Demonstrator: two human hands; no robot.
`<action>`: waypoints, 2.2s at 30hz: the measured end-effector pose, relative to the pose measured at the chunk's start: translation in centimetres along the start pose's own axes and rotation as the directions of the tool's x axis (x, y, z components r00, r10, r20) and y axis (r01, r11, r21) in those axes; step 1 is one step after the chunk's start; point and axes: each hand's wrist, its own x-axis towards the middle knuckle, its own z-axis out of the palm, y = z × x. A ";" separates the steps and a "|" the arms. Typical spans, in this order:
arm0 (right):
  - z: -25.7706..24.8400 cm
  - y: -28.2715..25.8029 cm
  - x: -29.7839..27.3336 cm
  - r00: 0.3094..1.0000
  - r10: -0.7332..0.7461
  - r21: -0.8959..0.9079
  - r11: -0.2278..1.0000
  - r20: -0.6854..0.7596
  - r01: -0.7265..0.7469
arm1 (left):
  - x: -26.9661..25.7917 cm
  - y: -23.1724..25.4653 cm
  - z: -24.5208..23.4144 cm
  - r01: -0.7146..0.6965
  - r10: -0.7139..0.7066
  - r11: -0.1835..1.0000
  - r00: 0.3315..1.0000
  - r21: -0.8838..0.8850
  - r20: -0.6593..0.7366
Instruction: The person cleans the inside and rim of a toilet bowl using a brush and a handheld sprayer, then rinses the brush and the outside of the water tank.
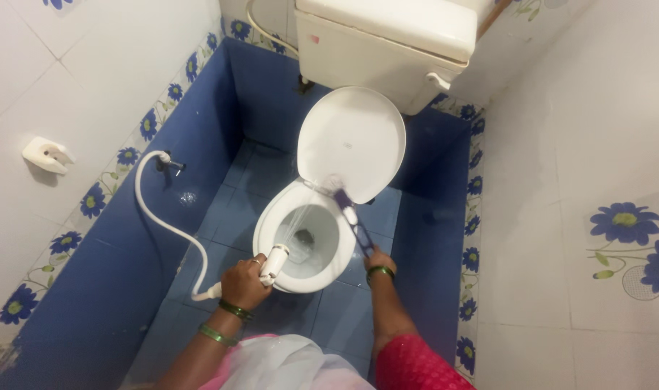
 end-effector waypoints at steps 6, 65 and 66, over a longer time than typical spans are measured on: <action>3.2 2.3 -4.2 0.945 0.326 0.288 0.906 -0.001 -0.312 | -0.1 1.2 0.7 -0.054 0.053 0.997 0.998 -0.050 -0.017; 7.3 -8.5 -6.9 0.888 -0.386 -0.089 0.904 0.250 0.418 | -2.1 -3.6 -2.2 -0.010 0.006 0.998 0.998 -0.057 -0.057; 6.9 -8.0 -6.7 0.898 -0.388 -0.135 0.898 0.207 0.419 | -2.5 -3.9 -2.2 -0.040 0.033 0.997 0.994 -0.063 -0.108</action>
